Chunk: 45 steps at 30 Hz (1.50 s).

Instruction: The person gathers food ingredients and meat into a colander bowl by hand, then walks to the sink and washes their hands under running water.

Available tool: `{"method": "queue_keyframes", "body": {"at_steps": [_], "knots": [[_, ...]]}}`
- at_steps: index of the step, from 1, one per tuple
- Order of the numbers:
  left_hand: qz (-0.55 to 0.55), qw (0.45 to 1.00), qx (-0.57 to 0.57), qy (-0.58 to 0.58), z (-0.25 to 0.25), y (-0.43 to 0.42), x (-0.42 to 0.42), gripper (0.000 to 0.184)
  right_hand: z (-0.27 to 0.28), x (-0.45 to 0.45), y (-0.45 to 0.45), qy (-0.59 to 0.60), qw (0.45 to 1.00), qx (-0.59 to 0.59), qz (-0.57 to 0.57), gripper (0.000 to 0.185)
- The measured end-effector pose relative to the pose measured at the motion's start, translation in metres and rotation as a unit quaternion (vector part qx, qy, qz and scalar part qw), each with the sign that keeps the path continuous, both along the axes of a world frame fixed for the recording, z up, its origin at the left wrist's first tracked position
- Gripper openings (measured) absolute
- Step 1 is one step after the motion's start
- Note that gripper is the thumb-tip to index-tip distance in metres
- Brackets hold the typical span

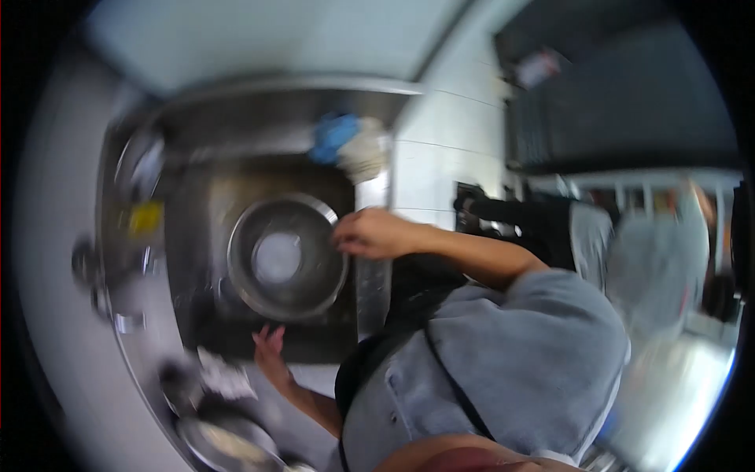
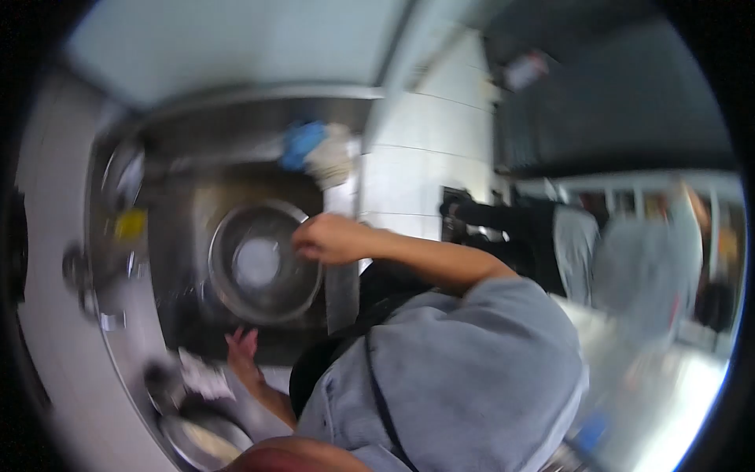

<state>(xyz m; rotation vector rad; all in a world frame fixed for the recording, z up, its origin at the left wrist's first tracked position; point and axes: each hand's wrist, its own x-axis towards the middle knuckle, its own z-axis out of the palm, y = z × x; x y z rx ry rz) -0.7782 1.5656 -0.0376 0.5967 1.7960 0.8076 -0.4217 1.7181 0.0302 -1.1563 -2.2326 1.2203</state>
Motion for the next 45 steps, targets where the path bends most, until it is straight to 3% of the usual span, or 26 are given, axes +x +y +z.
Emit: {"method": "queue_keyframes", "body": {"at_steps": [1,2,3,4,5,6,7,9,11,13,14,16,18,20,22,26,28,29,30,32,34,36,41,45], "knots": [[0.031,0.999,-0.005,-0.018,0.002,-0.003,0.0,0.076,-0.009,-0.002,0.004,0.034,0.998,0.06,-0.005,0.02],[0.056,0.996,0.024,-0.067,0.005,-0.005,0.0,0.077,0.002,-0.006,0.01,0.019,0.999,0.042,-0.007,0.019],[0.101,0.992,0.05,-0.061,0.002,-0.011,0.001,0.074,0.008,-0.01,0.013,0.007,1.0,0.023,-0.007,0.019],[0.058,0.995,0.074,-0.02,0.014,-0.008,0.002,0.07,0.011,-0.016,0.019,-0.007,1.0,0.008,-0.01,0.019],[0.086,0.994,0.034,-0.052,0.014,-0.003,-0.001,0.066,0.012,-0.021,0.023,-0.002,1.0,-0.007,-0.007,0.019],[0.055,0.996,0.068,0.015,0.002,-0.007,-0.006,0.052,0.011,-0.028,0.028,-0.002,1.0,-0.018,-0.011,0.02],[-0.021,0.984,0.092,0.151,0.017,0.004,0.001,0.049,0.01,-0.036,0.033,-0.008,1.0,-0.022,-0.016,0.022],[-0.139,0.929,0.071,0.337,0.042,0.028,0.023,0.064,0.005,-0.041,0.041,-0.016,0.999,-0.002,-0.045,0.03],[-0.168,0.901,0.033,0.399,0.049,0.038,0.031,0.075,0.001,-0.049,0.048,0.014,0.999,-0.018,-0.027,0.034],[-0.084,0.958,0.141,0.237,0.046,0.045,0.031,0.07,0.003,-0.055,0.048,0.002,1.0,-0.009,0.01,0.038],[-0.092,0.957,0.142,0.234,0.047,0.042,0.036,0.07,-0.001,-0.053,0.048,0.0,1.0,-0.01,0.001,0.038],[0.017,0.985,0.171,0.03,0.043,0.04,0.04,0.066,-0.014,-0.045,0.049,0.047,0.995,0.01,0.085,0.037],[0.007,0.985,0.165,0.048,0.04,0.026,0.045,0.062,-0.006,-0.037,0.044,0.028,0.994,-0.031,0.102,0.034],[0.041,0.989,0.132,-0.049,0.04,0.006,0.052,0.061,-0.013,-0.028,0.04,0.043,0.99,-0.036,0.13,0.032],[0.064,0.991,0.11,-0.035,0.041,-0.022,0.065,0.066,-0.018,-0.017,0.035,0.033,0.99,-0.029,0.133,0.03],[0.094,0.976,0.13,-0.148,0.042,-0.06,0.075,0.085,-0.036,0.002,0.022,0.031,0.991,-0.043,0.123,0.031],[0.119,0.91,0.259,-0.3,0.045,-0.071,0.084,0.082,-0.037,0.014,0.02,0.05,0.99,-0.027,0.131,0.03],[0.162,0.85,0.318,-0.387,0.053,-0.072,0.094,0.078,-0.035,0.019,0.019,0.075,0.986,-0.078,0.125,0.03],[0.204,0.776,0.368,-0.47,0.062,-0.073,0.102,0.075,-0.03,0.022,0.018,0.103,0.98,-0.127,0.116,0.029],[0.194,0.585,0.483,-0.622,0.017,-0.094,0.071,0.067,-0.008,0.033,0.015,0.13,0.934,-0.329,0.05,0.027],[0.19,0.593,0.482,-0.617,0.033,-0.081,0.075,0.066,0.002,0.037,0.011,0.141,0.925,-0.354,-0.006,0.026],[0.19,0.602,0.485,-0.605,0.04,-0.074,0.073,0.065,-0.005,0.042,0.01,0.199,0.945,-0.258,0.008,0.028],[0.216,0.616,0.448,-0.612,0.037,-0.056,0.063,0.067,-0.004,0.061,-0.005,0.201,0.949,-0.234,-0.066,0.027],[0.224,0.612,0.423,-0.63,0.033,-0.041,0.072,0.071,0.001,0.077,-0.022,0.168,0.938,-0.281,-0.118,0.025]]}}
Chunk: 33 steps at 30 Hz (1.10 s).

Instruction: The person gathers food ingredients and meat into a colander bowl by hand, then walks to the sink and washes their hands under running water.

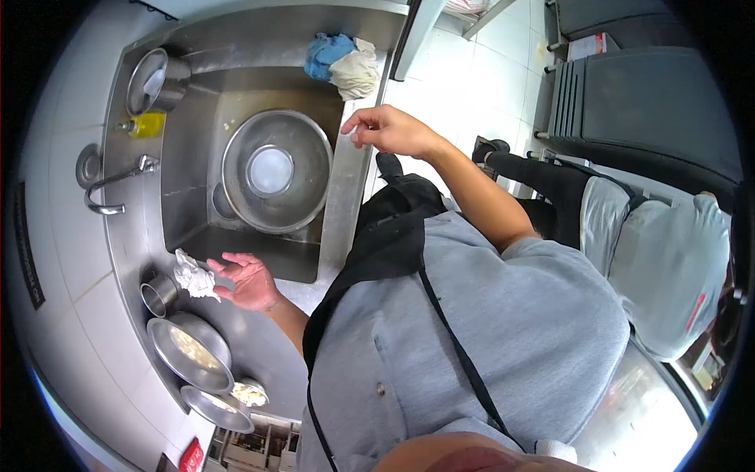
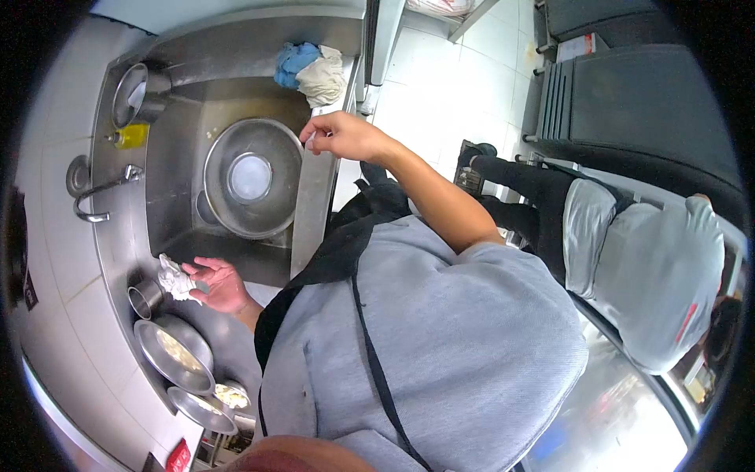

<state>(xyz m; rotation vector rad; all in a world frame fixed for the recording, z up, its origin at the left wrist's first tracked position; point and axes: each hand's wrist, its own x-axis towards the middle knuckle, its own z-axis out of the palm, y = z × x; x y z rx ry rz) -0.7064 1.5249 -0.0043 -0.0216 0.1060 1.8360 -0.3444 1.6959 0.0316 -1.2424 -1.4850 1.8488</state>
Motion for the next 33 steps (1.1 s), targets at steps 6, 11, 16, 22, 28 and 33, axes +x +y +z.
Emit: {"method": "queue_keyframes", "body": {"at_steps": [6,11,16,22,28,33], "knots": [[-0.024,1.0,-0.011,-0.016,-0.008,0.022,0.023,0.073,-0.01,0.026,-0.011,-0.013,0.999,0.013,-0.049,0.023],[-0.021,0.999,-0.035,-0.025,-0.012,0.037,0.029,0.07,0.0,0.041,-0.008,-0.02,0.998,0.01,-0.063,0.024],[-0.025,0.999,-0.029,-0.011,-0.013,0.05,0.03,0.067,-0.009,0.046,0.001,-0.003,0.997,0.021,-0.077,0.024],[-0.019,1.0,-0.019,0.0,-0.012,0.055,0.036,0.067,-0.002,0.045,0.017,0.001,0.998,0.017,-0.068,0.024],[-0.005,1.0,-0.024,-0.002,-0.018,0.052,0.038,0.066,-0.006,0.04,0.028,-0.001,0.998,0.023,-0.05,0.024],[-0.01,0.999,-0.037,-0.004,-0.019,0.054,0.04,0.065,-0.013,0.041,0.031,0.006,0.998,0.028,-0.048,0.025]]}}
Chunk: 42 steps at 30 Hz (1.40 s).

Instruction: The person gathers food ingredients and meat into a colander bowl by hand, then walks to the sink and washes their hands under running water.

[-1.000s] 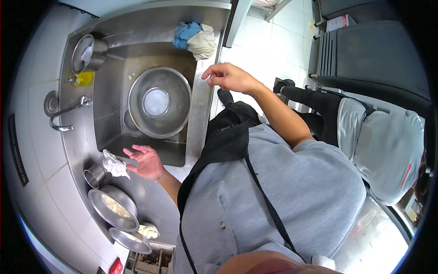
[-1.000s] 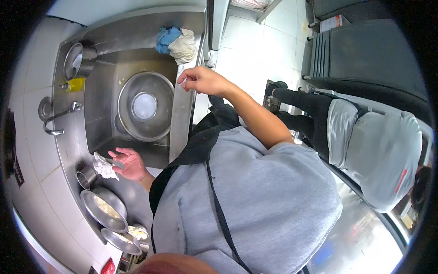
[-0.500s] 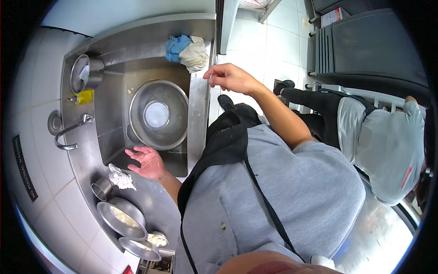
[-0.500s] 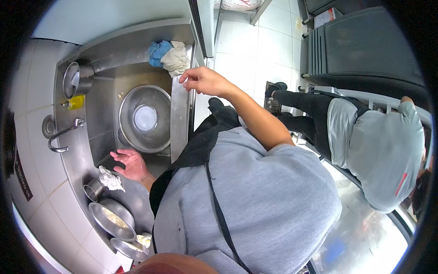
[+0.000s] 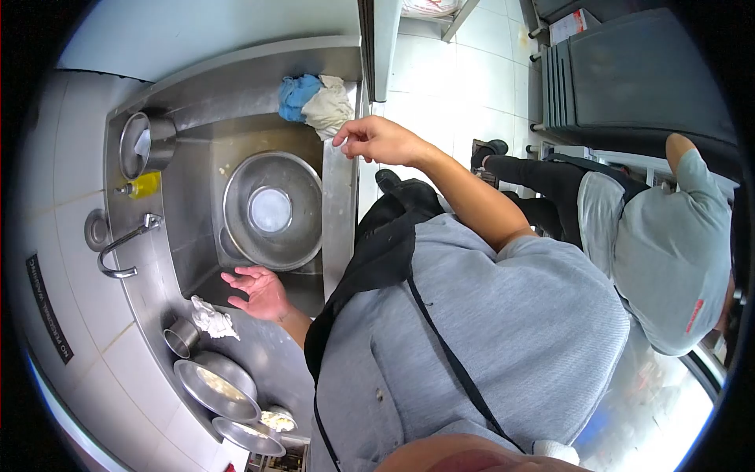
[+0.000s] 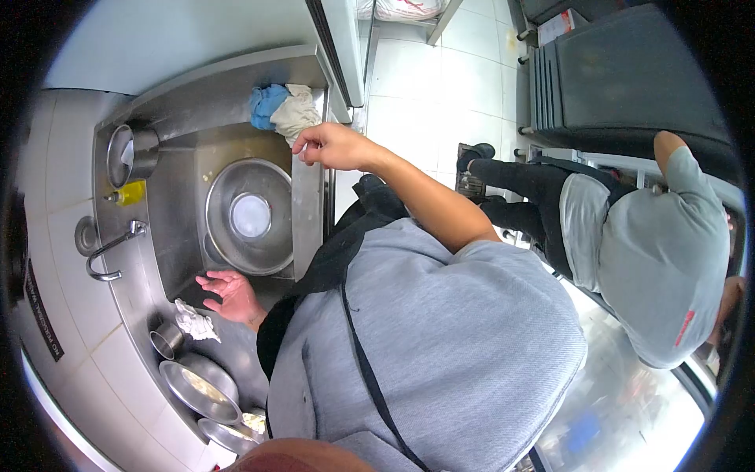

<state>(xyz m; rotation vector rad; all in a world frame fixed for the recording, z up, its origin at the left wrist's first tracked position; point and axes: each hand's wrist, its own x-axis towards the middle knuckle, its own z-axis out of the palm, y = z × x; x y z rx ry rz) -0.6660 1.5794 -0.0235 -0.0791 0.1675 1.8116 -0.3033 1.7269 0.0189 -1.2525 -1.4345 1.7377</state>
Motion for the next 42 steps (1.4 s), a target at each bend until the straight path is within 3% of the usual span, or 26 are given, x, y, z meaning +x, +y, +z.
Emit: {"method": "queue_keyframes", "body": {"at_steps": [11,13,15,16,18,20,22,23,25,26,28,29,30,31,33,34,35,37,38,40,42], "knots": [[-0.047,0.999,-0.004,-0.003,-0.008,0.013,-0.007,0.06,-0.009,0.007,0.001,-0.022,1.0,-0.006,-0.013,0.026],[-0.007,0.997,-0.071,0.018,-0.015,0.009,-0.011,0.055,-0.007,0.003,0.007,-0.038,0.999,-0.003,-0.005,0.026],[0.007,0.992,-0.114,0.057,-0.033,0.003,-0.023,0.037,-0.007,-0.002,0.011,-0.033,0.999,-0.003,-0.013,0.024],[-0.025,0.994,-0.1,0.045,-0.041,-0.002,-0.029,0.034,-0.009,-0.006,0.014,-0.025,0.999,-0.012,-0.02,0.024],[-0.034,0.978,-0.203,0.044,-0.036,-0.009,-0.029,0.041,0.004,-0.019,0.017,-0.079,0.997,0.005,-0.014,0.023],[-0.013,0.927,-0.36,0.104,-0.023,-0.012,-0.018,0.044,0.012,-0.03,0.023,-0.122,0.992,-0.027,0.012,0.026],[-0.025,0.902,-0.358,0.24,-0.021,-0.025,-0.01,0.043,0.003,-0.04,0.028,-0.054,0.998,-0.01,0.028,0.029],[0.008,0.904,-0.358,0.235,-0.015,-0.027,-0.005,0.043,0.005,-0.047,0.029,-0.043,0.998,0.013,0.055,0.032],[-0.032,0.723,-0.451,0.523,0.001,-0.036,0.01,0.042,0.016,-0.059,0.027,-0.006,0.994,0.013,0.104,0.03],[-0.003,0.723,-0.465,0.511,0.01,-0.04,0.014,0.042,0.022,-0.07,0.028,0.025,0.992,-0.002,0.126,0.03],[-0.052,0.475,-0.454,0.752,0.026,-0.052,0.018,0.041,0.019,-0.09,0.034,0.103,0.978,-0.007,0.179,0.028],[-0.049,0.467,-0.464,0.751,0.028,-0.057,0.019,0.044,0.021,-0.108,0.031,0.048,0.98,0.068,0.179,0.029],[-0.048,0.47,-0.461,0.751,0.03,-0.061,0.018,0.044,0.018,-0.121,0.033,-0.058,0.912,0.345,0.213,0.03],[-0.054,0.468,-0.463,0.751,0.031,-0.067,0.017,0.05,0.014,-0.131,0.037,-0.169,0.761,0.586,0.223,0.032],[-0.078,0.496,-0.46,0.732,0.044,-0.071,0.021,0.07,0.024,-0.148,0.027,-0.098,0.904,0.314,0.275,0.035],[-0.077,0.539,-0.445,0.711,0.026,-0.078,0.015,0.068,0.019,-0.154,0.023,-0.049,0.924,0.269,0.267,0.033],[-0.051,0.543,-0.428,0.721,0.024,-0.083,0.017,0.067,0.025,-0.156,0.014,-0.051,0.932,0.236,0.269,0.032],[-0.055,0.541,-0.435,0.718,0.035,-0.088,0.025,0.066,0.011,-0.154,-0.002,-0.048,0.904,0.334,0.263,0.033],[-0.054,0.619,-0.407,0.67,0.02,-0.096,0.019,0.059,0.004,-0.15,-0.008,-0.042,0.903,0.329,0.273,0.034],[-0.022,0.651,-0.388,0.653,0.008,-0.097,0.018,0.045,0.002,-0.138,-0.021,-0.083,0.914,0.228,0.326,0.034],[-0.07,0.642,-0.347,0.68,0.009,-0.096,0.014,0.045,-0.005,-0.119,-0.036,-0.109,0.921,0.205,0.311,0.035]]}}
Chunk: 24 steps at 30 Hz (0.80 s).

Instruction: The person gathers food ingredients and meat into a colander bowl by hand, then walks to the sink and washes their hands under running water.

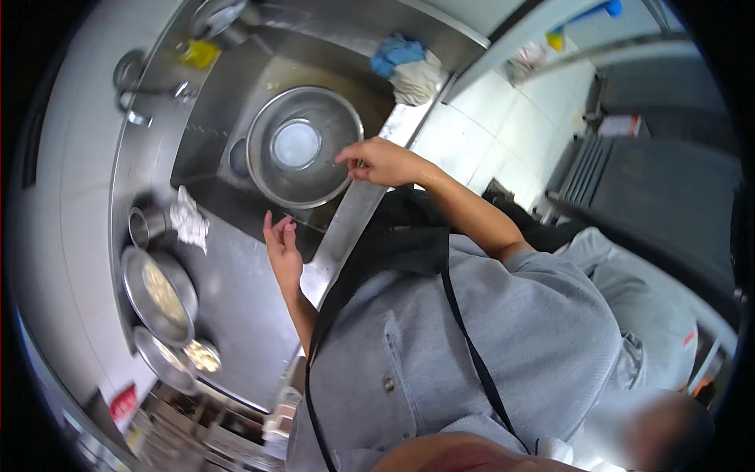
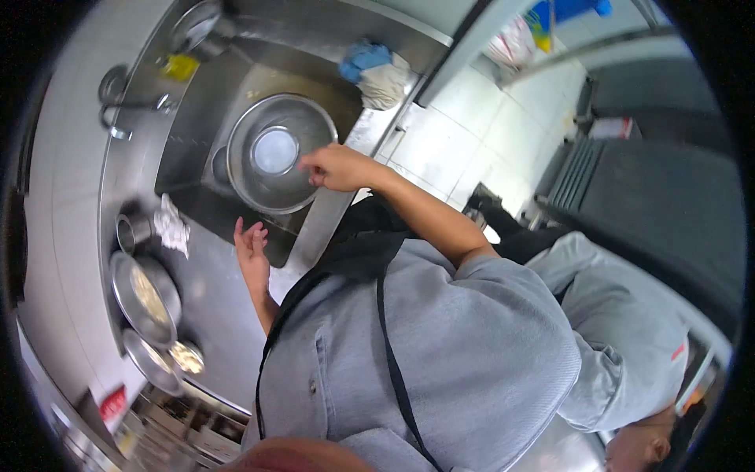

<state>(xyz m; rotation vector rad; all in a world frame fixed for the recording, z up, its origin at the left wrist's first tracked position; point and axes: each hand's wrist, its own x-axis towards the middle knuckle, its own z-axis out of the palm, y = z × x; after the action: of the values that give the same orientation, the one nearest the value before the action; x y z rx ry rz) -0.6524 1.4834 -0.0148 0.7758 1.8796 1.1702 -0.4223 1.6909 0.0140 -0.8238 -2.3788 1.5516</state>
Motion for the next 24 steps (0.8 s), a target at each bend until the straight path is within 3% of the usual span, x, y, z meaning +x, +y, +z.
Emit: {"method": "queue_keyframes", "body": {"at_steps": [6,10,12,14,16,18,22,24], "knots": [[-0.175,0.984,0.028,-0.009,0.019,0.066,0.003,0.055,-0.012,0.08,0.002,-0.037,0.998,-0.023,-0.044,0.041],[-0.321,0.946,0.042,0.033,0.049,0.134,0.045,0.053,0.003,0.159,0.028,-0.009,0.985,0.005,-0.172,0.039],[-0.394,0.917,0.049,0.029,0.061,0.166,0.081,0.054,0.019,0.199,0.04,0.005,0.98,-0.044,-0.195,0.038],[-0.423,0.905,0.048,0.014,0.063,0.196,0.119,0.047,0.015,0.231,0.052,0.057,0.977,-0.048,-0.202,0.037],[-0.436,0.893,0.045,-0.104,0.063,0.218,0.151,0.042,0.027,0.253,0.057,0.055,0.971,-0.053,-0.227,0.037],[-0.473,0.874,0.051,-0.104,0.059,0.237,0.177,0.046,0.031,0.27,0.062,0.09,0.967,-0.044,-0.233,0.036],[-0.521,0.853,-0.006,0.025,0.06,0.252,0.224,0.039,0.036,0.273,0.073,0.088,0.951,-0.005,-0.296,0.027],[-0.538,0.831,-0.022,0.138,0.06,0.257,0.24,0.055,0.026,0.255,0.079,0.103,0.94,0.041,-0.323,0.024]]}}
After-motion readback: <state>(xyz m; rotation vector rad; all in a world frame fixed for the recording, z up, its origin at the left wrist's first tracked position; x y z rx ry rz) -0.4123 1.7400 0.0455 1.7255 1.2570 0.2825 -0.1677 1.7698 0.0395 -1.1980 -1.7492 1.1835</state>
